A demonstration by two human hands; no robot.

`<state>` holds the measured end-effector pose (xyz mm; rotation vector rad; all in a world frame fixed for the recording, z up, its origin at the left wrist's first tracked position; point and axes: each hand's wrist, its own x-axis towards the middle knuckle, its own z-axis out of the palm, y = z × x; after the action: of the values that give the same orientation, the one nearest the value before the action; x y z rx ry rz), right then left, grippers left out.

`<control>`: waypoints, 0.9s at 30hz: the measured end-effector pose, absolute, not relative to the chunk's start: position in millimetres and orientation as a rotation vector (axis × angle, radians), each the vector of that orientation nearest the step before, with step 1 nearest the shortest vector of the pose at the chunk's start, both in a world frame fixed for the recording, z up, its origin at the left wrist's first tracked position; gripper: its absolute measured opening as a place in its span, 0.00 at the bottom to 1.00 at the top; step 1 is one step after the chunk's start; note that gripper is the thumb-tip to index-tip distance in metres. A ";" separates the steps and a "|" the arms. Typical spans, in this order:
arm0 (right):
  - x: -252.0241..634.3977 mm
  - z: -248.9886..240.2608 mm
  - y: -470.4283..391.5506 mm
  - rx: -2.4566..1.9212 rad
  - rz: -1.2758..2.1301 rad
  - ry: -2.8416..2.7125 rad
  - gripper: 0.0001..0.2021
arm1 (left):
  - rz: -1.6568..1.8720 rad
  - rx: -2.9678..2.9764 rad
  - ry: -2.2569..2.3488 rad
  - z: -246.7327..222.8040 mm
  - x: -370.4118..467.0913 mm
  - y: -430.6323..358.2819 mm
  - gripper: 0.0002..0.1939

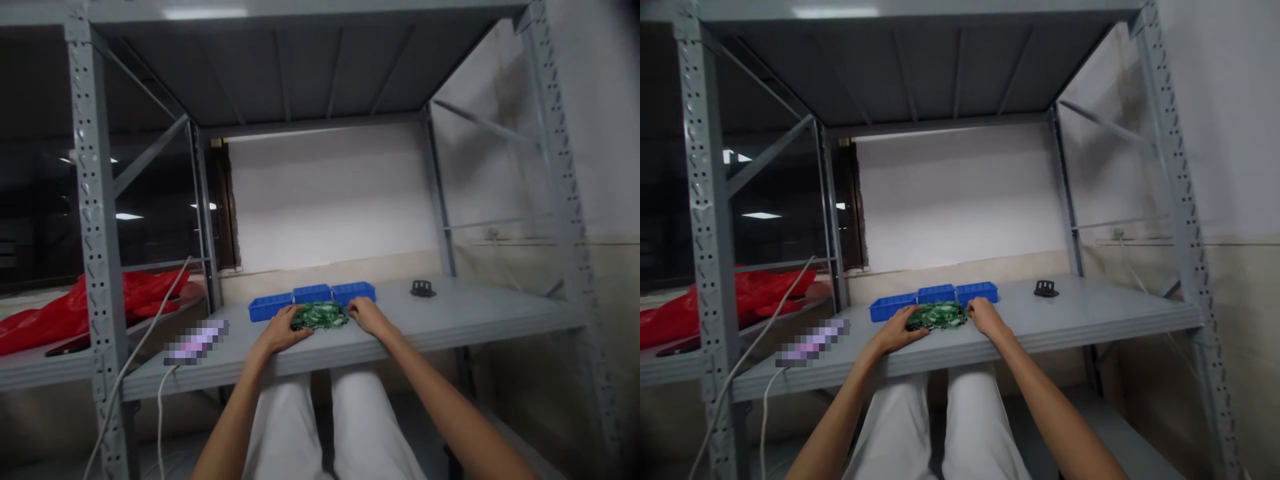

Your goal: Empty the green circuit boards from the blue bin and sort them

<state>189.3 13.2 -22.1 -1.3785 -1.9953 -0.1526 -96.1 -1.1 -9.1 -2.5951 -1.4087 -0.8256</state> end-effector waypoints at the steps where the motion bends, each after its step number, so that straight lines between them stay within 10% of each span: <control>1: 190.3 -23.0 14.1 -1.376 -0.132 -1.998 0.11 | -0.819 -2.598 -1.410 -8.9 -95.3 -1.6 0.38; 27: 193.2 -17.2 11.4 -1.372 -0.233 -1.818 0.12 | -0.889 -2.608 -1.434 -12.9 -98.9 -3.3 0.39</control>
<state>193.2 11.4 -17.2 -1.3719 -1.8179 -0.2328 -98.9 -3.3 -12.9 -2.6080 -1.4344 -0.8888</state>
